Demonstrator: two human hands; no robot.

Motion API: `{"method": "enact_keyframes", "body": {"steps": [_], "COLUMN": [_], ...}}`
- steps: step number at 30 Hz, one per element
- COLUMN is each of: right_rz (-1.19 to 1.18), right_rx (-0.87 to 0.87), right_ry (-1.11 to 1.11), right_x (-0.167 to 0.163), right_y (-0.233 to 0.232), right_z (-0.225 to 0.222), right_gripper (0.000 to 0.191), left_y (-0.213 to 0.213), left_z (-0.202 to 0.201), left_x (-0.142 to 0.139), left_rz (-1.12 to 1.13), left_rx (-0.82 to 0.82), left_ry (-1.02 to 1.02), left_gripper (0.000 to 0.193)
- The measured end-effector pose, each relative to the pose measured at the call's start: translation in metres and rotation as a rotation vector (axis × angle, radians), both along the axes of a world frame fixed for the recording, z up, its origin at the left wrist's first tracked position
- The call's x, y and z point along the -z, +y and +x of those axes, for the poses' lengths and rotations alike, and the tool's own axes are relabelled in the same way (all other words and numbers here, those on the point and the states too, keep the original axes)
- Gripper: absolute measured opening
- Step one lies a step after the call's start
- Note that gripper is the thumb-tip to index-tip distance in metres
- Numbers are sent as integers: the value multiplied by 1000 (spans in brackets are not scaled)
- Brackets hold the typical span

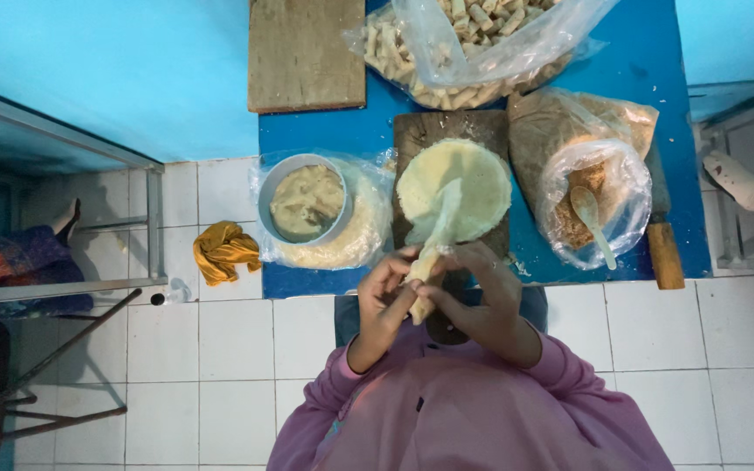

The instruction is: The person spoons brown filling from a plastic bag onto a small square of dough on a wooden board and folds the dough over it. They then take a large piece of dough, tear portions from it, and press the dough flat into a round mold on the board, working the dough with their hands.

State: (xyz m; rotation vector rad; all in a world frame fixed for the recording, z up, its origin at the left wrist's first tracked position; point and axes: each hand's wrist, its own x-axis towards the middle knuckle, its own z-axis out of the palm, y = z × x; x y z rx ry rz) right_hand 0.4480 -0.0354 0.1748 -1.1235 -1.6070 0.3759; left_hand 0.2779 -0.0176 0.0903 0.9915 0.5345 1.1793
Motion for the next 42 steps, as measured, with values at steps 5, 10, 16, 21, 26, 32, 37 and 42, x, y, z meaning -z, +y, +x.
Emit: {"method": "enact_keyframes", "body": {"steps": [5,10,16,21,26,32,37,42], "right_rz": [30,-257,-385,-502,-397,-390,-407,-424], "right_rx": [48,-4,-58,-148,-400,-42,-21,-70], "right_ry": [-56,336,775,971,948,681,768,991], "right_x": [1,28,67,67,51,57,59,42], "right_y": [-4,-8,0,5,3,3,1,-1], "right_z": [-1,-2,15,21,4,6,17,26], "right_gripper": [50,52,56,63,84,78,75,69], "left_y": [-2,-3,3,6,0,-4,-4,-8], "left_z": [0,0,-6,-14,-15,-22,-38,-51], "left_x": [1,18,22,6,6,-4,-26,-35], "left_rz": [37,-61,-80,-129,-108,-98,-261,-251], "left_rx": [-12,-246,-396,-359,-332,-334,-361,-564], "left_ry": [49,176,81,-28,83,81,-168,-129], "left_gripper": [7,7,9,8,9,6,15,36]}}
